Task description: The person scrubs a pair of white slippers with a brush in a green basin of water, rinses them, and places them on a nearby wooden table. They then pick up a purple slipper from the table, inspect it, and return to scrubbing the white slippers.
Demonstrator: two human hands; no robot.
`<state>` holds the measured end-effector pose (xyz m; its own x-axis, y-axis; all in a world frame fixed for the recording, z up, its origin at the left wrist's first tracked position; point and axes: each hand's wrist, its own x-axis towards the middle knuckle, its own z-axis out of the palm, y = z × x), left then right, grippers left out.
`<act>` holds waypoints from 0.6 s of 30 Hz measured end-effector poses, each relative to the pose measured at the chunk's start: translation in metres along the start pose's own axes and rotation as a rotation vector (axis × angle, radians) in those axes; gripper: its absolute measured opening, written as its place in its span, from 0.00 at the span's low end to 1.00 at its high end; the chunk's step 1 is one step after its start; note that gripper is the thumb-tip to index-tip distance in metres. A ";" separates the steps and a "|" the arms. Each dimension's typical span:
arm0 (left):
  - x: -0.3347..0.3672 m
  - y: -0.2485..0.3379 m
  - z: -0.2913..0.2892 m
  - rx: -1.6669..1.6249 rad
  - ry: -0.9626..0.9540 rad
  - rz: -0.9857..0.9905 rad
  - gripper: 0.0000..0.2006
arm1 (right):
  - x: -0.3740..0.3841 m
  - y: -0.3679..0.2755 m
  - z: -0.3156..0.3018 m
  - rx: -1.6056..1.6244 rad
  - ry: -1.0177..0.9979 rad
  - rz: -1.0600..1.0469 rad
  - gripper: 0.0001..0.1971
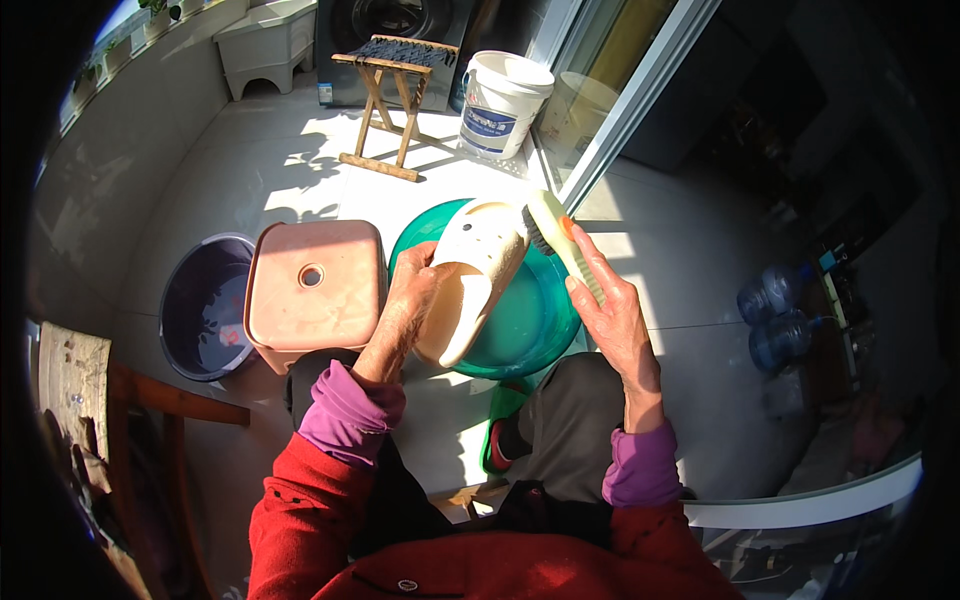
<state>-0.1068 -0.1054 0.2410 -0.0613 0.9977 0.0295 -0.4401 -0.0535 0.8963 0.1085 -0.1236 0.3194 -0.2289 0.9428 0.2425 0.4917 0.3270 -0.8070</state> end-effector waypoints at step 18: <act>0.010 -0.002 -0.007 0.659 -0.021 0.216 0.10 | 0.035 -0.018 -0.030 -0.771 -0.153 -0.425 0.27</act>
<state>-0.1129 -0.0959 0.2368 -0.0660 0.9685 0.2402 0.2168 -0.2211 0.9509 0.1174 -0.0949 0.3586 -0.6033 0.7306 0.3196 0.7552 0.6522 -0.0654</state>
